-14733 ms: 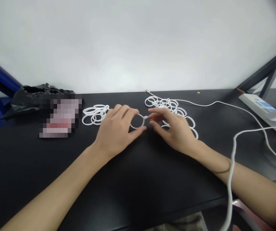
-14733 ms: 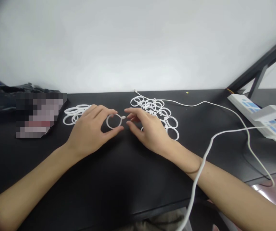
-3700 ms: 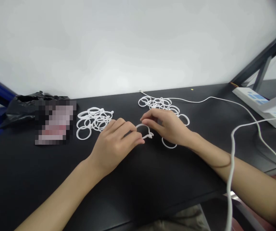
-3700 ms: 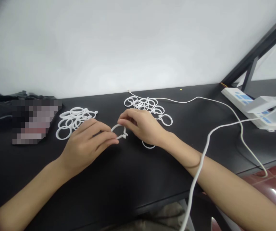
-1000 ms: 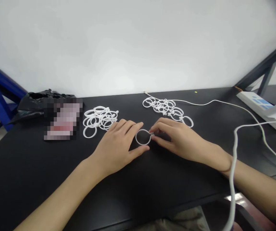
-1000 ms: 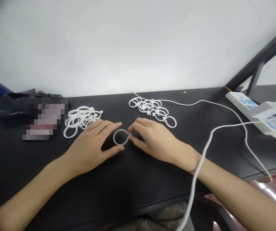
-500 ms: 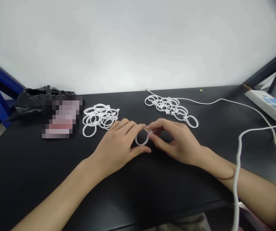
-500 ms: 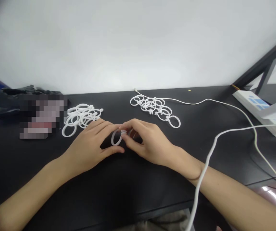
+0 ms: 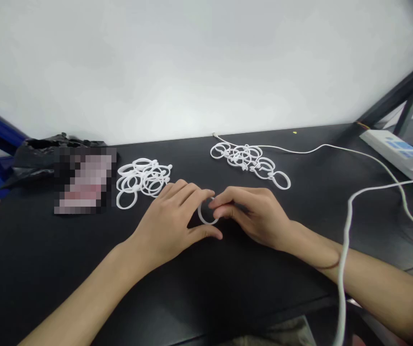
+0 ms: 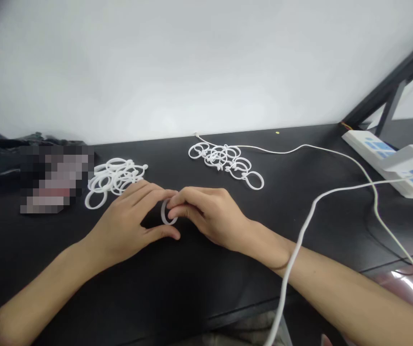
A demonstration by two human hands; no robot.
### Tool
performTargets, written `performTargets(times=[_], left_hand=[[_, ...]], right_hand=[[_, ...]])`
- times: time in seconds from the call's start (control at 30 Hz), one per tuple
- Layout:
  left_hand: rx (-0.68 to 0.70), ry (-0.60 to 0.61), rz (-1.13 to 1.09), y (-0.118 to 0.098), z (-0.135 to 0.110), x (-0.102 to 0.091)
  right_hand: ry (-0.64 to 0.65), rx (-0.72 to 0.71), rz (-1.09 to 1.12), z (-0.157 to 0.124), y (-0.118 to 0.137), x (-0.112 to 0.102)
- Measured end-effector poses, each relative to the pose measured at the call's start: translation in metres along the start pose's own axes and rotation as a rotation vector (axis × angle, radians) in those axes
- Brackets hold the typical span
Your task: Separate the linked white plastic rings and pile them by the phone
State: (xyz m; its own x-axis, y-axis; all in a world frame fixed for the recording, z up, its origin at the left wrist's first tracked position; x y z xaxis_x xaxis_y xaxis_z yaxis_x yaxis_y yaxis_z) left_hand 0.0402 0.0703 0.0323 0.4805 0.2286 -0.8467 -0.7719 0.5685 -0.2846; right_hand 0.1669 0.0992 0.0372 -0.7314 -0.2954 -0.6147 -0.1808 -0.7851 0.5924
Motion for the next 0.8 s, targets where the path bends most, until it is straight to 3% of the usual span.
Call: performTargets(times=[0.3, 0.43, 0.53, 0.63, 0.7, 0.8], left_hand=[[-0.003, 0.016, -0.01, -0.001, -0.001, 0.002], [-0.06, -0.027, 0.077, 0.006, 0.0, -0.002], [-0.258, -0.105, 0.231, 0.029, 0.0, -0.016], [-0.531, -0.137, 0.359, 0.061, -0.005, -0.033], [-0.657, -0.11, 0.416, 0.079, -0.009, -0.041], [-0.75, -0.035, 0.481, 0.095, -0.014, -0.046]], right_hand=[[0.002, 0.063, 0.01, -0.002, -0.004, 0.002], [0.016, 0.074, -0.163, 0.001, -0.009, -0.003], [-0.04, 0.176, -0.525, 0.005, -0.019, -0.03], [-0.043, 0.438, -0.922, 0.001, -0.039, -0.069], [0.04, 0.637, -1.028, -0.009, -0.056, -0.09], [0.193, 0.743, -1.015, -0.02, -0.074, -0.1]])
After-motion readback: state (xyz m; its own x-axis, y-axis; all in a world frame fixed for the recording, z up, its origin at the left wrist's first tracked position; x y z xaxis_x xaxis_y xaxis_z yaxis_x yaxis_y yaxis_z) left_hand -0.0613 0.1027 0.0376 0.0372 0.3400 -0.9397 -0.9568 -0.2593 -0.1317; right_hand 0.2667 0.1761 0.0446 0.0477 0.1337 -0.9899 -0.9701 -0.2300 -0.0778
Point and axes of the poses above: each hand's wrist, its own z-axis towards the middle knuckle, its own x-axis out of the palm, y = z × x, the point moved 7 cm from there along z, towards the middle knuckle, and after that the axes turned 6 degrees about -x, right-handed, at the moved point
